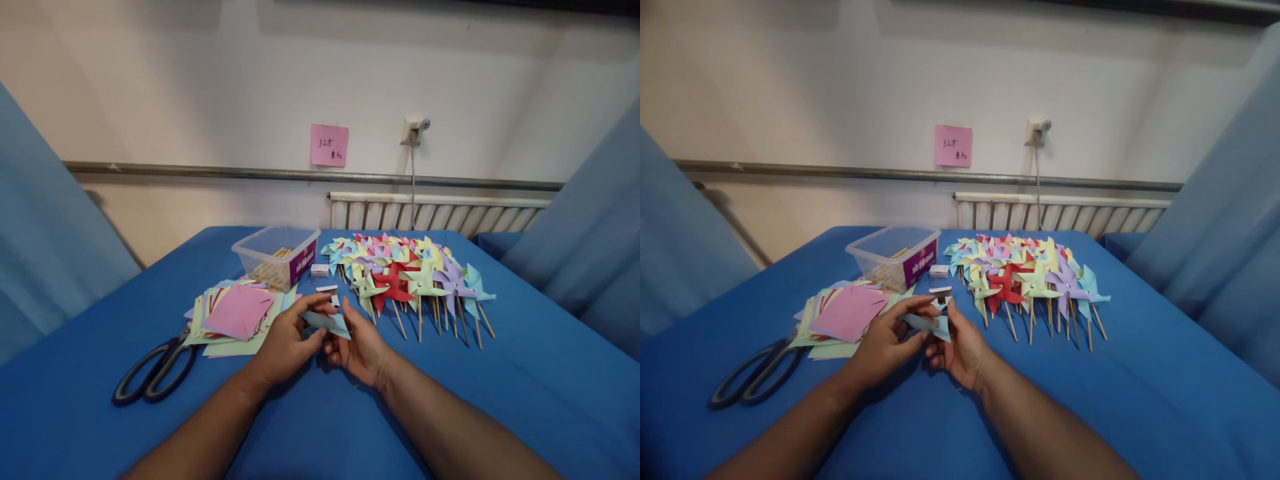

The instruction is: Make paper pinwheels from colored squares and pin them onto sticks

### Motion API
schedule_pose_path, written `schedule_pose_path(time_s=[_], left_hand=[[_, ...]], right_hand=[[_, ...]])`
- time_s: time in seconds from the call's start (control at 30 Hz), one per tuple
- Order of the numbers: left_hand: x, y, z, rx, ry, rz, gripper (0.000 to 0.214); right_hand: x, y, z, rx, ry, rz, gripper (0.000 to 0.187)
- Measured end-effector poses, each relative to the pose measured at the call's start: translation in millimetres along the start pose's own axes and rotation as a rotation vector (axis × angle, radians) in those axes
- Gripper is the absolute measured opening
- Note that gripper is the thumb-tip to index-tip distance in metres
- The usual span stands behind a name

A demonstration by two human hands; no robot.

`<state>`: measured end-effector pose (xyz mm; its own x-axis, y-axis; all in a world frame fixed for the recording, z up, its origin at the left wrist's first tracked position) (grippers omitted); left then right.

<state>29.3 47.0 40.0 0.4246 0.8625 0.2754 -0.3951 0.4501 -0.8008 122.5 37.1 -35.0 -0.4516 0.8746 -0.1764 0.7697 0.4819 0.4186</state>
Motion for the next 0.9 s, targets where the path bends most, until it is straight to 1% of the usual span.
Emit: schedule_pose_path(time_s=[0.13, 0.27, 0.37, 0.43, 0.5, 0.57, 0.63, 0.73, 0.8, 0.87, 0.9], left_hand=[[-3.3, -4.1, -0.7, 0.12, 0.021, -0.065, 0.055], [-5.1, -8.0, -0.1, 0.203, 0.008, -0.105, 0.054], [-6.0, -10.5, 0.9, 0.216, -0.002, -0.123, 0.054], [-5.9, -10.3, 2.0, 0.202, -0.008, -0.124, 0.055], [-4.4, -7.5, 6.1, 0.177, -0.056, -0.105, 0.053], [-1.4, -0.5, 13.3, 0.133, -0.152, -0.045, 0.047], [2.0, 10.2, 20.8, 0.036, -0.263, 0.048, 0.042], [6.0, 29.4, 25.9, -0.233, -0.383, 0.205, 0.045], [7.5, 40.9, 21.7, -0.439, -0.377, 0.33, 0.043], [8.1, 46.5, 12.9, -0.638, -0.297, 0.435, 0.039], [8.2, 46.2, 8.1, -0.727, -0.241, 0.463, 0.039]], right_hand=[[-0.5, 3.1, -4.2, -0.047, 0.008, 0.041, 0.03], [0.2, 5.2, -3.6, -0.025, -0.018, 0.086, 0.024], [0.4, 8.9, -0.1, 0.0, -0.055, 0.183, 0.02], [0.2, 11.6, 1.3, -0.006, -0.061, 0.251, 0.02], [-0.5, 15.8, 2.1, -0.035, -0.065, 0.331, 0.021], [-1.8, 22.0, 2.4, -0.085, -0.072, 0.433, 0.022], [-3.1, 28.2, 2.1, -0.14, -0.074, 0.531, 0.024], [-3.4, 34.2, 2.5, -0.208, -0.073, 0.631, 0.027], [-3.3, 36.9, 4.2, -0.247, -0.093, 0.684, 0.028], [-3.8, 38.7, 5.7, -0.283, -0.126, 0.72, 0.027], [-4.2, 39.4, 5.9, -0.298, -0.139, 0.733, 0.027]])
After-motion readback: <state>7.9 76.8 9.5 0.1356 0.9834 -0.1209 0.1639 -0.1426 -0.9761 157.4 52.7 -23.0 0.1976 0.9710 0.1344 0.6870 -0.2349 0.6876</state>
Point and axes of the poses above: each hand's wrist, its own x-axis towards the middle knuckle, its own z-axis out of the back of the hand, y = z × x, the point moved 6 cm from there along x, towards the middle knuckle, and after that the axes turned 12 degrees about x, right-handed, at the moved point
